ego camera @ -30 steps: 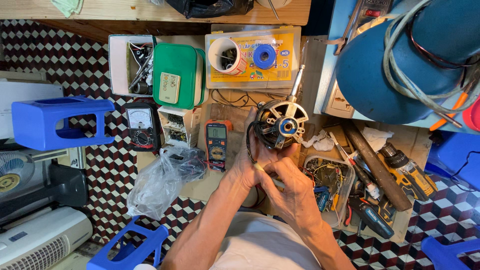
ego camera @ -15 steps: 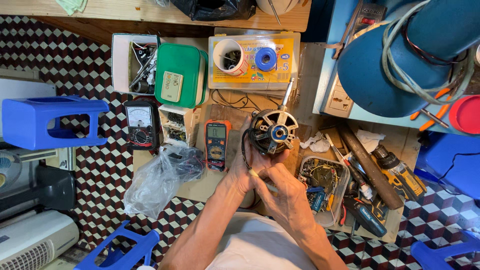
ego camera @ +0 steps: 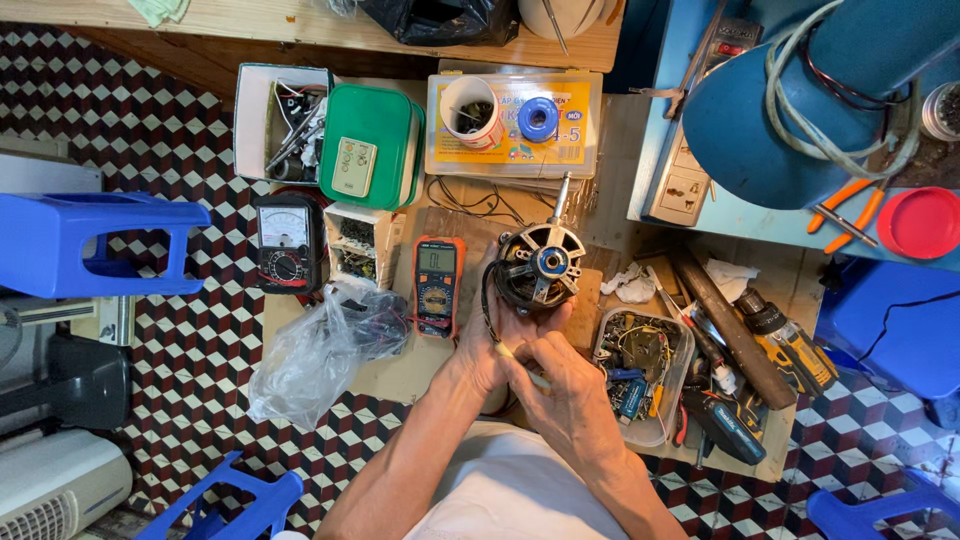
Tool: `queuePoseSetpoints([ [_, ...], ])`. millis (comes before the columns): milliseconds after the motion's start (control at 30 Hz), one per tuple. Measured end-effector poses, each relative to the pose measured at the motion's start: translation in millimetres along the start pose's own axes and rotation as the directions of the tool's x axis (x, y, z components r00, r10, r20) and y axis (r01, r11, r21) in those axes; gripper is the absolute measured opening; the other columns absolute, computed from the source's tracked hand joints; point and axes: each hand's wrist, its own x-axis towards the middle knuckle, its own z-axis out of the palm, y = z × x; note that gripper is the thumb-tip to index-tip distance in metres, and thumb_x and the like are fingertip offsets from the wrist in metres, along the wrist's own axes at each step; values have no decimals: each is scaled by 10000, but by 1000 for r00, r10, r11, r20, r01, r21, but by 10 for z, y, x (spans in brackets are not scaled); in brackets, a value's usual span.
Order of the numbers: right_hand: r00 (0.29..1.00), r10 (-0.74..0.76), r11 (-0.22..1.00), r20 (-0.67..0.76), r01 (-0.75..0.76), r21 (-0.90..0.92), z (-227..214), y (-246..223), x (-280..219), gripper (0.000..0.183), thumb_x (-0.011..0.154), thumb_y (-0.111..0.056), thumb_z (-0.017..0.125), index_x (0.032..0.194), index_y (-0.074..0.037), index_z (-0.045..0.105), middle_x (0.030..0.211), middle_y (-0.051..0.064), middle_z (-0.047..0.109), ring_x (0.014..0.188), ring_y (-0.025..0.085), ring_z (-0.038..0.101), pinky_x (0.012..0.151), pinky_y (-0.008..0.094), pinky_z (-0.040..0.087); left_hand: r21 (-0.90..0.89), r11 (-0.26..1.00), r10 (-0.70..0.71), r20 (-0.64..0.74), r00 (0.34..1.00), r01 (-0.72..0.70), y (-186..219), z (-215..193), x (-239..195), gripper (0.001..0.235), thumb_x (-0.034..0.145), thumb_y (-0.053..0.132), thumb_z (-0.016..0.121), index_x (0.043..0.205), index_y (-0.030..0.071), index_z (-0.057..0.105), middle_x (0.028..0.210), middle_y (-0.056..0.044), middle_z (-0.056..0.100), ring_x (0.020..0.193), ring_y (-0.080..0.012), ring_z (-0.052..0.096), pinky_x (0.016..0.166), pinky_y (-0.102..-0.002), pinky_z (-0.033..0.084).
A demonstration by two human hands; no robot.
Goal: The person uses a cordless drill to remove a screw from a cylindrical motor housing, then wipes the interior with a cloth. They rotate the rotor by hand, use pliers to adjust a wire, and continue cleaning and inspecting the motor components on a cluttered workbench.
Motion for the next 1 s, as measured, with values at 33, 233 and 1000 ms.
queuePoseSetpoints([
  [33, 1000, -4, 1000, 0, 4, -10, 4, -26, -12, 178, 866, -126, 778, 958, -28, 662, 872, 121, 667, 739, 291, 694, 637, 370, 546, 37, 999, 16, -25, 1000, -15, 4, -10, -24, 581, 1000, 603, 592, 1291, 104, 653, 1119, -149, 716, 884, -319, 736, 759, -416, 673],
  [233, 943, 51, 993, -328, -81, -80, -120, -132, -189, 471, 857, -196, 823, 1235, -21, 604, 1104, 147, 669, 1012, 263, 702, 891, 363, 557, 39, 999, 35, 18, 999, -36, -74, -132, -231, 560, 1037, 598, 530, 1311, 121, 631, 1170, -101, 708, 979, -256, 724, 837, -396, 645],
  [1000, 987, 17, 968, -162, -57, -244, 316, 10, 103, 874, 729, -198, 878, 1459, -9, 435, 1366, 231, 574, 1256, 349, 600, 1056, 420, 490, 760, 644, 460, -292, 838, -88, 146, -1024, -879, 643, 978, 592, 526, 1290, 42, 643, 1104, -147, 740, 979, -227, 733, 880, -352, 612],
])
